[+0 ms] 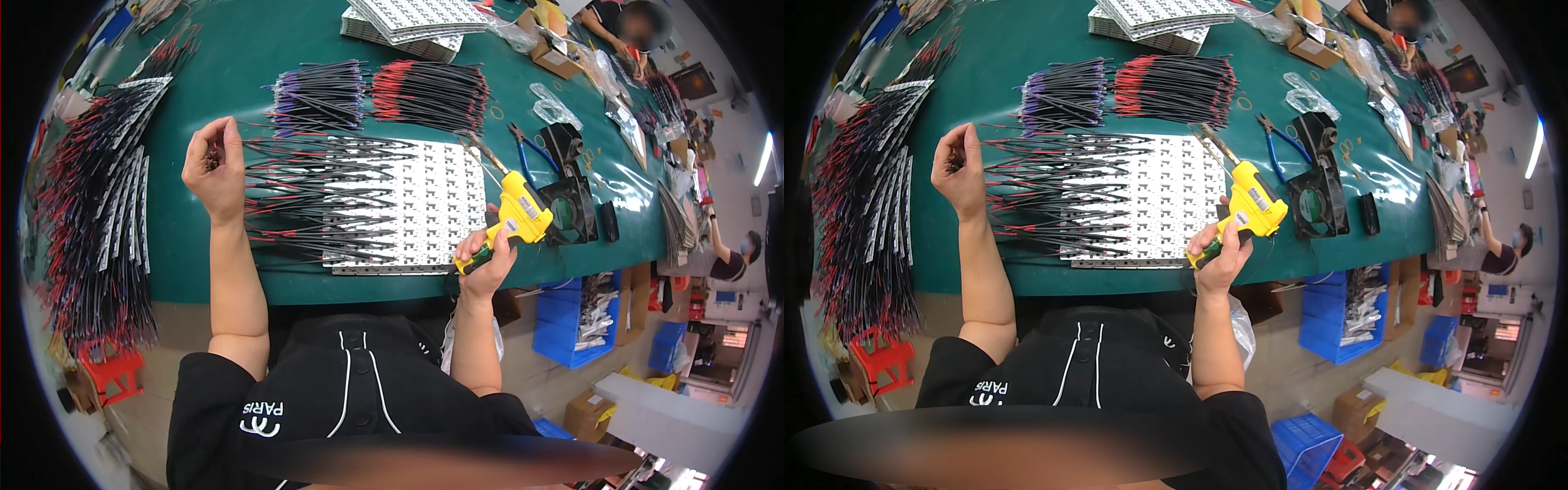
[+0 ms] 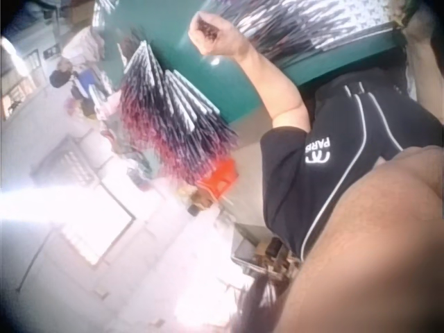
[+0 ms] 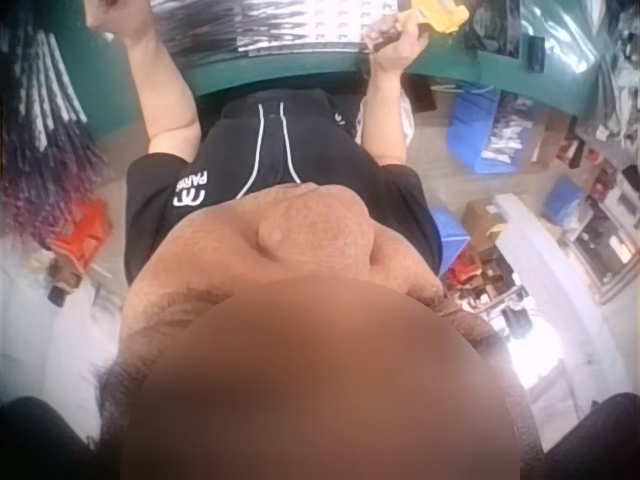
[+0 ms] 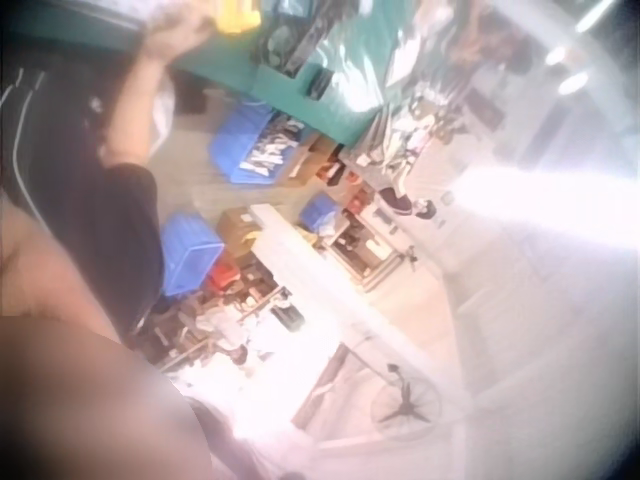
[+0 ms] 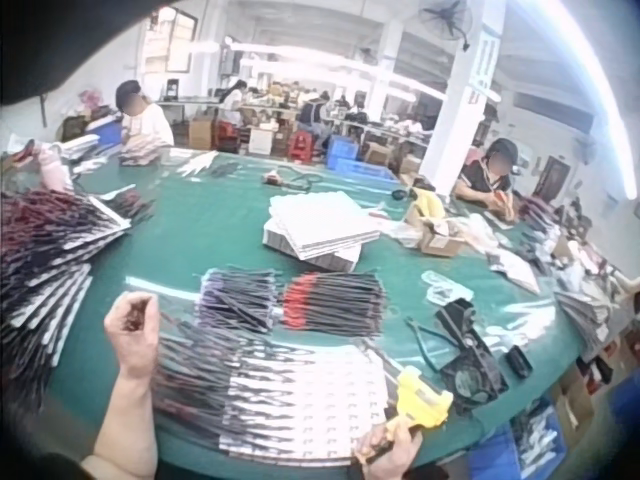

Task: The person solders or heats wires on an LED circuit board assembly using a soldering iron or a heat gun.

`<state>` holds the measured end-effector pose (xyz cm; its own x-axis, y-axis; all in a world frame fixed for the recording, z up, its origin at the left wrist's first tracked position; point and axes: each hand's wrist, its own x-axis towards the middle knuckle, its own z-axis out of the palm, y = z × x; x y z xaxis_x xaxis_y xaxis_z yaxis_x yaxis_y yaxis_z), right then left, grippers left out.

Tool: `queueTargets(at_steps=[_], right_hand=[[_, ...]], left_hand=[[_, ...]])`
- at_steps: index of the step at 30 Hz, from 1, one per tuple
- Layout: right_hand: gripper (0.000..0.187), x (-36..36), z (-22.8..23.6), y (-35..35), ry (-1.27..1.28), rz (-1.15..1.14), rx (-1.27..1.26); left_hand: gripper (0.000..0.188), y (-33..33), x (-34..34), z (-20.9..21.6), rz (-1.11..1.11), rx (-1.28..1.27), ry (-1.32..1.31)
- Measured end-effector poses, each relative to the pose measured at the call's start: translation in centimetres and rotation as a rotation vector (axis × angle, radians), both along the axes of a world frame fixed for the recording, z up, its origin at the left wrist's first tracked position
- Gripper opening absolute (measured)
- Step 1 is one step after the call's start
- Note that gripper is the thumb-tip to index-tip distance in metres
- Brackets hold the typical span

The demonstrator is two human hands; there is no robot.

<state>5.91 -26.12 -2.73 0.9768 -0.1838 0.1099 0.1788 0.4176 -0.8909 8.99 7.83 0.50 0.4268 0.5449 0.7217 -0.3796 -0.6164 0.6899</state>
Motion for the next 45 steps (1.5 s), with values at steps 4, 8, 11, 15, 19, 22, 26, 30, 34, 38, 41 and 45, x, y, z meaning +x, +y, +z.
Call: queueTargets(at_steps=[4,8,11,15,19,22,26,30,34,38,41,45], right_hand=[[0.044,0.0,0.2,0.1,-0.003,-0.012,-0.009],[0.044,-0.1,0.3,0.3,0.004,-0.025,-0.008],[0.043,0.0,0.1,0.1,0.018,-0.004,-0.005],[0.042,-0.2,0.6,0.1,0.033,0.003,0.019],[0.041,-0.2,0.4,-0.2,0.036,-0.019,0.01],[0.04,-0.1,0.3,-0.2,0.028,-0.015,0.016],[0.04,-0.1,0.1,-0.3,0.044,-0.017,0.038],[0.04,-0.1,0.3,-0.4,0.049,-0.015,0.015],[0.038,0.0,0.1,-0.5,0.036,-0.008,0.008],[0.039,-0.1,-0.1,-0.4,0.029,-0.002,0.02],[0.04,-0.1,0.1,-0.4,0.046,-0.007,0.007],[0.04,-0.3,0.3,-0.5,0.03,-0.007,0.023]], left_hand=[[0.009,0.1,0.0,-0.1,0.012,-0.071,0.001],[0.013,0.4,-0.2,0.6,0.056,-0.018,-0.058],[0.014,-1.3,-2.8,3.8,0.105,0.114,-0.109],[0.006,-1.2,-8.6,8.3,0.02,0.501,-0.306],[0.009,-0.9,-10.8,12.0,-1.279,0.364,-0.361],[0.012,-4.0,-10.0,13.6,-1.629,0.249,-0.504],[0.014,-5.2,-9.5,16.0,-1.855,0.127,-0.496],[0.02,-7.2,-8.7,17.9,-2.074,0.029,-0.47],[0.018,-7.9,-8.8,17.9,-2.102,-0.004,-0.521],[0.019,-7.3,-8.4,18.3,-2.239,0.121,-0.364],[0.018,-7.3,-8.4,18.2,-2.313,0.058,-0.27],[0.012,-6.7,-8.4,17.6,-2.588,0.012,-0.265]])
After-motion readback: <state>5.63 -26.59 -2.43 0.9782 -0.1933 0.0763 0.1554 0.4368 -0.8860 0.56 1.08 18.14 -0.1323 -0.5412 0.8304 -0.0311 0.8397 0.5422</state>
